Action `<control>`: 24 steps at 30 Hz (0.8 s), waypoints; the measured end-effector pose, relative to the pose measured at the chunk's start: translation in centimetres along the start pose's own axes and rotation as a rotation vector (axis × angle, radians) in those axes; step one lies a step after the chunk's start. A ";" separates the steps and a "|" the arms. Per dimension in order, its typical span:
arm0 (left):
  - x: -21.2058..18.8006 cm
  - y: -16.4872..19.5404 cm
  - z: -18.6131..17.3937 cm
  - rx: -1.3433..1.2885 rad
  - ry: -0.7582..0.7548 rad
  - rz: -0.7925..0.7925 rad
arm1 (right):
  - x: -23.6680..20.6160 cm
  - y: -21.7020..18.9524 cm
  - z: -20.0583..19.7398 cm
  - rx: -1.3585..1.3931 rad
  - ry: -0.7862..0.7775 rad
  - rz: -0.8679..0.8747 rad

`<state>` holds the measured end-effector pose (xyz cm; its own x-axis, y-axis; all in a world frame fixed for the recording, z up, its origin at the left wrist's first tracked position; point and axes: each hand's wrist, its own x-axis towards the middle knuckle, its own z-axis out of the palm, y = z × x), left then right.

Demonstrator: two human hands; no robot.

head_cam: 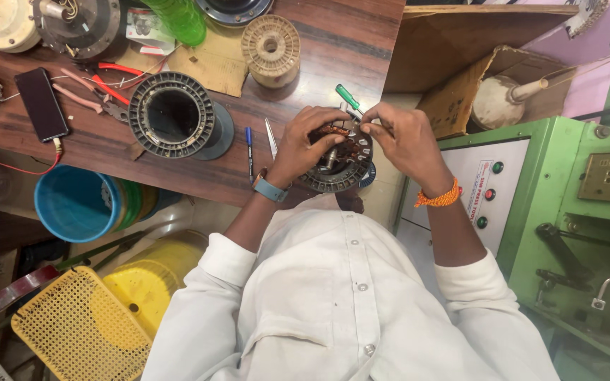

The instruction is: The person works on an electric motor armature at a workbench, holding the rotor and fitting copper winding components onto it by hand, turning the armature to reach different sides. Near the end they pick up a green-handled screwdriver and work on the armature with it.

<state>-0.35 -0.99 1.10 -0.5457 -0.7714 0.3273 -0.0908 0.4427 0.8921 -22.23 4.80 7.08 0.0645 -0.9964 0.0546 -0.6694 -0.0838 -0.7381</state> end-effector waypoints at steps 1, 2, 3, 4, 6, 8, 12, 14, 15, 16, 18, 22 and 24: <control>-0.1 0.0 0.1 -0.006 0.016 -0.011 | -0.1 -0.4 0.3 -0.044 0.032 -0.058; -0.2 -0.1 0.2 -0.002 0.031 -0.020 | -0.3 -0.8 0.7 -0.088 0.063 -0.118; -0.3 -0.1 0.4 0.001 0.046 -0.028 | -0.5 -1.2 1.1 -0.133 0.093 -0.179; -0.4 -0.2 0.6 0.003 0.063 -0.036 | -0.9 -1.5 1.6 -0.140 0.111 -0.146; -0.5 -0.3 0.9 0.017 0.085 -0.069 | -1.8 -2.1 2.4 -0.158 0.147 -0.076; -0.6 -0.5 1.3 0.021 0.114 -0.080 | -2.4 -2.2 3.0 -0.130 0.223 -0.124; -0.9 -0.5 1.5 0.011 0.149 -0.065 | -2.3 -1.2 3.3 0.052 0.218 0.143; -0.8 -0.4 1.4 0.003 0.130 -0.063 | -2.1 -0.4 2.8 0.135 0.234 0.168; -0.7 -0.4 1.3 0.003 0.114 -0.063 | -2.1 -0.1 2.6 0.177 0.244 0.182; -0.6 -0.3 1.2 0.002 0.096 -0.063 | -2.1 0.2 2.4 0.206 0.218 0.200; -0.4 0.0 1.1 -0.006 0.071 -0.099 | -2.0 0.4 2.2 0.265 0.171 0.232; -0.1 0.6 0.8 -0.002 0.034 -0.112 | -2.5 -0.4 2.3 0.103 0.218 0.118; -0.1 0.8 0.7 -0.005 0.012 -0.104 | -2.8 -1.0 2.5 0.035 0.270 -0.029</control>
<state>-0.96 -0.28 1.57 -0.5233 -0.8187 0.2366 -0.1420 0.3575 0.9231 -19.90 7.75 6.02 -0.1194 -0.9609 0.2500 -0.6439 -0.1167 -0.7562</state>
